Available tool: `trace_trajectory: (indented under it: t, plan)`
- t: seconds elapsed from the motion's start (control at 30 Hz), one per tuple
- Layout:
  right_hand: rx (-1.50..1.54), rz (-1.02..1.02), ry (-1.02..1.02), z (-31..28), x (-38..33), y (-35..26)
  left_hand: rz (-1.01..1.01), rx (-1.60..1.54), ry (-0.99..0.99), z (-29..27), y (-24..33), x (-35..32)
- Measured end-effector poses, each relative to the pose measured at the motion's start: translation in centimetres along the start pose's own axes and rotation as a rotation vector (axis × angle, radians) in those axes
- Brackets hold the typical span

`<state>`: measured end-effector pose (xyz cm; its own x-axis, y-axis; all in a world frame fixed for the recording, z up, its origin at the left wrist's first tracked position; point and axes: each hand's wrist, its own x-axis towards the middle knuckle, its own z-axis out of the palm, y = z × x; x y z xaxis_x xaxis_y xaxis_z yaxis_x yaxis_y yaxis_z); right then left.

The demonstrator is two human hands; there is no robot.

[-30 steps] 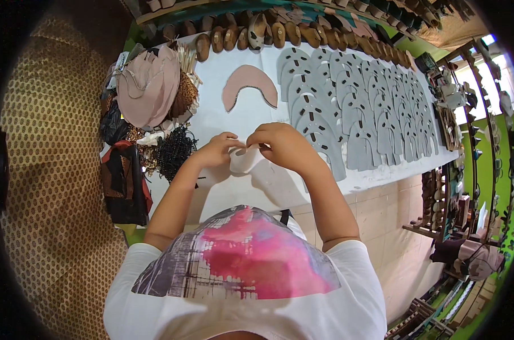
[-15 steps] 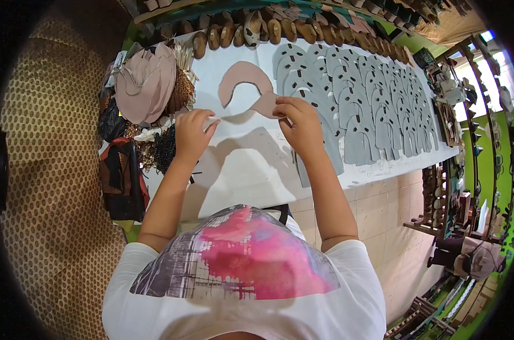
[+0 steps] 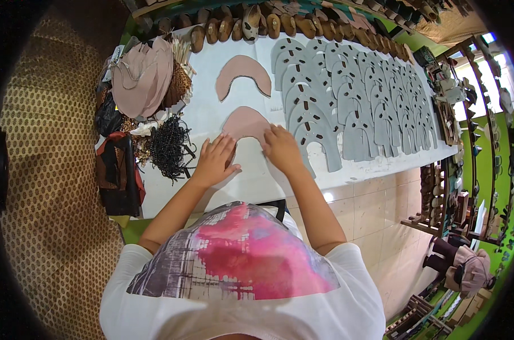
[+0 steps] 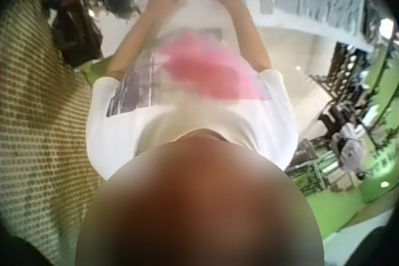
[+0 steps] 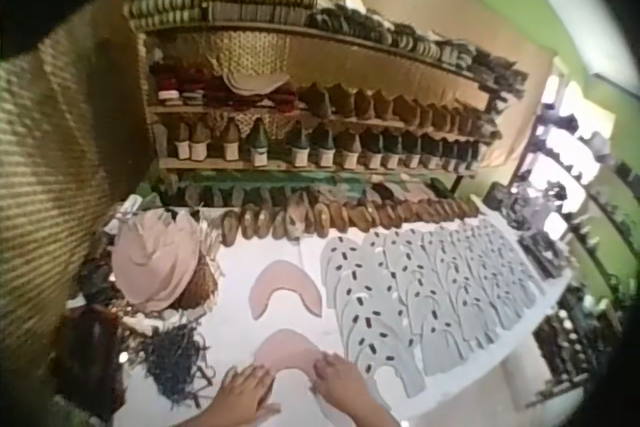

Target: Arranging shoe upper components and attaching decorative black trim to them at a factory workstation.

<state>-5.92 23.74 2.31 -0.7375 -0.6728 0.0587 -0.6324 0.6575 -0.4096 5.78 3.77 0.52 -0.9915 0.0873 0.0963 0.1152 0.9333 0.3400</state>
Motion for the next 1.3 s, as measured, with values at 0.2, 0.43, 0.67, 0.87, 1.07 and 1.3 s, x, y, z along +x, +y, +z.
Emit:
trace_trajectory:
  t: [0.2,0.43,0.67,0.87,1.07,1.3]
  plan:
    - [-0.124,-0.038,-0.043,4.8,-1.1,-1.4,-0.037,0.078,-0.092,2.0,0.5,-0.4]
    - [0.201,0.159,-0.118,3.6,0.2,-0.5,-0.052,-0.036,-0.110,1.9,-0.2,-0.3]
    - [0.101,0.215,-0.244,2.1,1.5,-1.9,-0.050,-0.062,-0.166,0.8,0.0,-2.3]
    - [-0.005,0.122,0.057,2.2,2.8,-4.3,-0.470,0.049,0.306,-4.8,-2.0,-2.4]
    - [0.158,-0.048,0.051,2.5,4.4,-8.3,-0.712,0.276,0.423,-6.7,-7.0,-2.9]
    - [0.238,-0.106,0.040,2.4,4.6,-9.0,-0.773,0.153,0.403,-7.8,-7.3,-3.0]
